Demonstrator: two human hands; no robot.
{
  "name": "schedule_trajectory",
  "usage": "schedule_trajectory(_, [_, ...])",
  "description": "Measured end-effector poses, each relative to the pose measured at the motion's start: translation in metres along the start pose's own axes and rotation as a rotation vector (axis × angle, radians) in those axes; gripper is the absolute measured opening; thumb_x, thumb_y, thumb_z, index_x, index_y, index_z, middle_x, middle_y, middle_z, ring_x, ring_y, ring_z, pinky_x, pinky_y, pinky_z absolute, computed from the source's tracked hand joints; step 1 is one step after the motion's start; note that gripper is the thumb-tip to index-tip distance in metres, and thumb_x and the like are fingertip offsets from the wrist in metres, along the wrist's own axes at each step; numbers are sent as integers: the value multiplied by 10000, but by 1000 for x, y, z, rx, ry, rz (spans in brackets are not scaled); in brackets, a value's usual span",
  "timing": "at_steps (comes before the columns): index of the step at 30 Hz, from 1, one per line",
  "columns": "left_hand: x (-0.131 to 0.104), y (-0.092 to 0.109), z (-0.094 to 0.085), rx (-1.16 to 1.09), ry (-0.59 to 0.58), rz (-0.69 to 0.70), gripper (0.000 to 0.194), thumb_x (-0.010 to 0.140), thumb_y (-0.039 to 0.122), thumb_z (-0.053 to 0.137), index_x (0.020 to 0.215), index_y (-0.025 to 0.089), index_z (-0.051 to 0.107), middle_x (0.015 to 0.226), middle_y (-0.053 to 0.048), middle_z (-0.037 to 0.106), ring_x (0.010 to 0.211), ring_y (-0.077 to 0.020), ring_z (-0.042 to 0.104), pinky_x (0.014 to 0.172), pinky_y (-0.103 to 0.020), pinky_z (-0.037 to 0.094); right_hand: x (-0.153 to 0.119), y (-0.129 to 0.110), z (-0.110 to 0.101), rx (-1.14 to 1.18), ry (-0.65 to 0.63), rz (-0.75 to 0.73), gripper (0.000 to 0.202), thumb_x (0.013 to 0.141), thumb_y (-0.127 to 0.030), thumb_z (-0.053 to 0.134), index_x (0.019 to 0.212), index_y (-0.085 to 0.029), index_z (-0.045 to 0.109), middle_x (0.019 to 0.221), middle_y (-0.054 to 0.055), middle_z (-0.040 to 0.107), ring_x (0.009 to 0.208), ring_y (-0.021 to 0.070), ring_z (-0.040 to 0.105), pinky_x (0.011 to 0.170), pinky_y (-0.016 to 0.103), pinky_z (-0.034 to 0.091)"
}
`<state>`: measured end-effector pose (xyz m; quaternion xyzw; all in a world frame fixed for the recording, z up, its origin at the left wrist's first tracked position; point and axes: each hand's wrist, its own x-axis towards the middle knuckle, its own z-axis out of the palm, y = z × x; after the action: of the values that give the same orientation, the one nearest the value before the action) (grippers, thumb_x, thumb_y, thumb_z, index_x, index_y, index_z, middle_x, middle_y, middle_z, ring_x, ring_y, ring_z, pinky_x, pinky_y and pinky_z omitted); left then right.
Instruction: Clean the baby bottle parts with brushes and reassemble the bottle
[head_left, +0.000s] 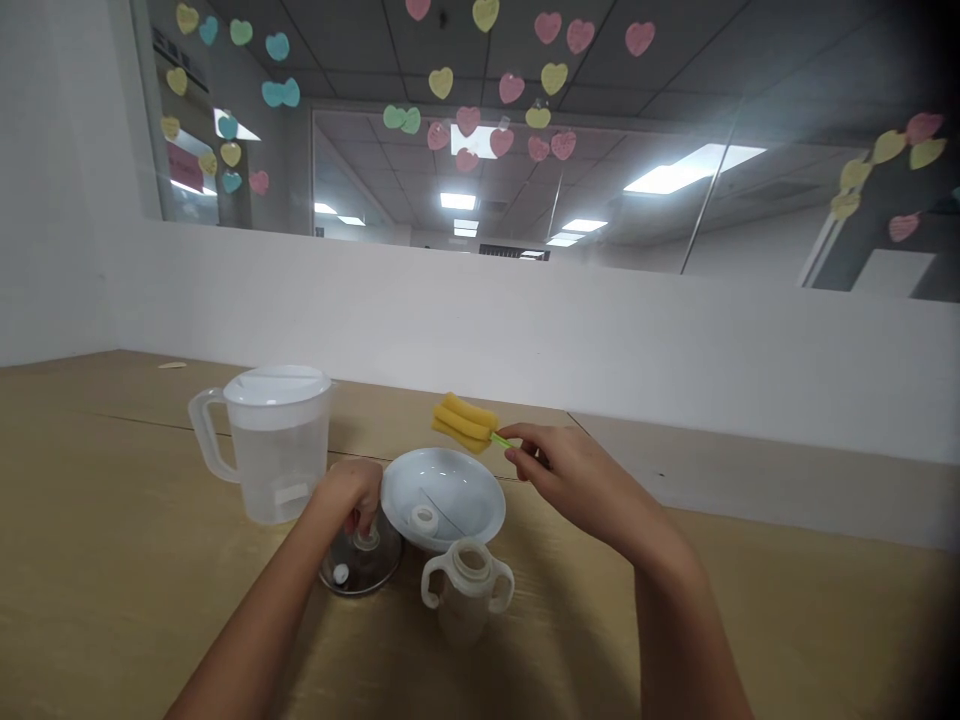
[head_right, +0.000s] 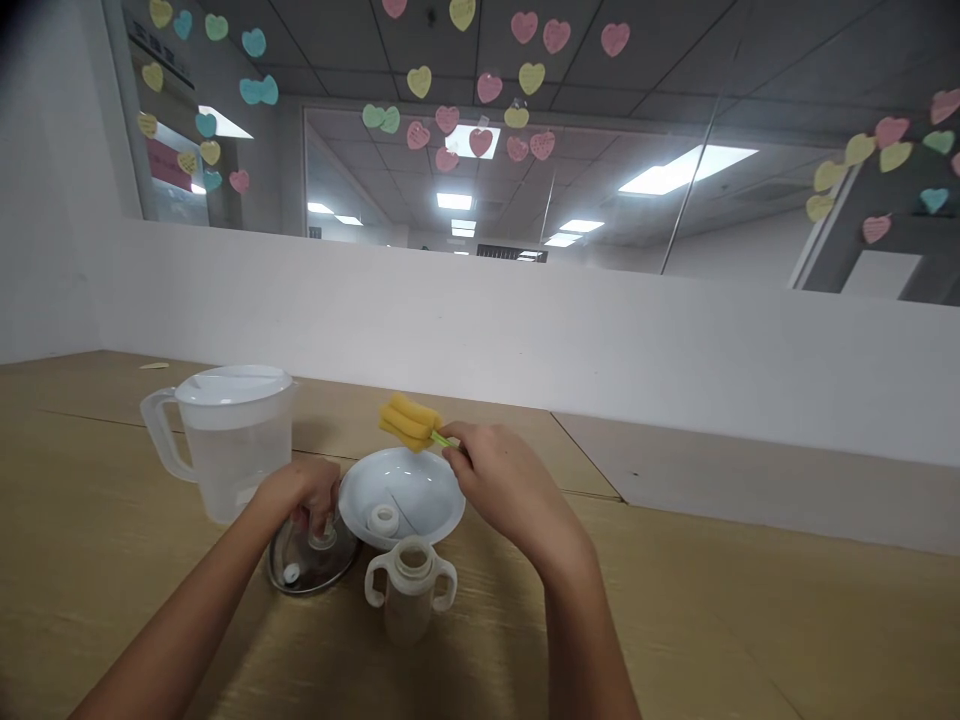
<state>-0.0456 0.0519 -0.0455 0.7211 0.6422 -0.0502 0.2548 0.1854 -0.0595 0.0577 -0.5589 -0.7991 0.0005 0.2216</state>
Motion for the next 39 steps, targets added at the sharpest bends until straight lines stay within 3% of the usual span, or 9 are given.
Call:
schedule_trajectory(7, [-20,9,-9,54,119,23,145,398,121,736,480,166,625,466,-50,600,556,-241,615,609,-342,493,0,2,1,-10,2,8,347,886,-247,372,1102,-186,637,707,17,639,599,139,537,548,248,319])
schedule_trajectory(10, [-28,18,-15,97,284,82,52,545,150,658,595,151,673,581,-80,650,620,-228,637,677,-334,488,0,1,1,-22,6,17,344,887,-244,375,1099,-184,639,685,17,633,587,138,533,546,249,314])
schedule_trajectory(13, [-23,32,-8,177,450,232,183,699,241,564,783,181,715,782,-102,696,766,-231,657,730,-323,480,1,0,2,-29,8,17,328,882,-233,386,1070,-187,651,714,23,650,606,138,549,558,248,317])
schedule_trajectory(15, [-13,43,6,246,415,289,237,738,290,538,854,184,715,894,-123,695,851,-253,654,740,-331,483,2,-2,3,-34,4,11,319,877,-218,392,1052,-186,657,757,31,665,634,140,564,568,246,321])
schedule_trajectory(19, [5,59,32,306,324,270,249,646,253,632,842,121,710,908,-192,681,899,-314,644,760,-374,488,3,-2,6,-32,-11,-4,330,879,-210,381,1062,-182,654,791,41,672,656,145,572,565,246,321])
schedule_trajectory(22, [7,62,36,319,295,260,246,601,217,673,821,114,708,893,-197,681,905,-316,642,774,-371,485,2,-2,7,-35,-18,-8,336,880,-210,381,1081,-184,648,781,41,670,650,145,569,563,246,320])
schedule_trajectory(28, [-24,50,5,274,304,287,225,664,297,660,848,176,706,948,-116,681,883,-272,636,729,-317,469,2,1,5,-86,-20,64,339,877,-187,379,1083,-168,649,805,57,674,681,153,582,563,243,324])
schedule_trajectory(34, [-77,32,-27,-61,577,479,295,781,362,536,982,180,654,1096,-83,608,958,-214,581,813,-294,444,2,7,6,-68,-69,60,320,855,-185,398,1028,-172,666,826,63,666,700,152,576,559,243,318])
schedule_trajectory(39, [-95,27,-37,-253,712,574,336,838,451,481,1003,200,630,1077,-59,634,968,-203,591,827,-297,475,-3,4,1,45,-80,-12,317,879,-236,356,927,-170,662,677,21,613,566,117,493,528,246,293])
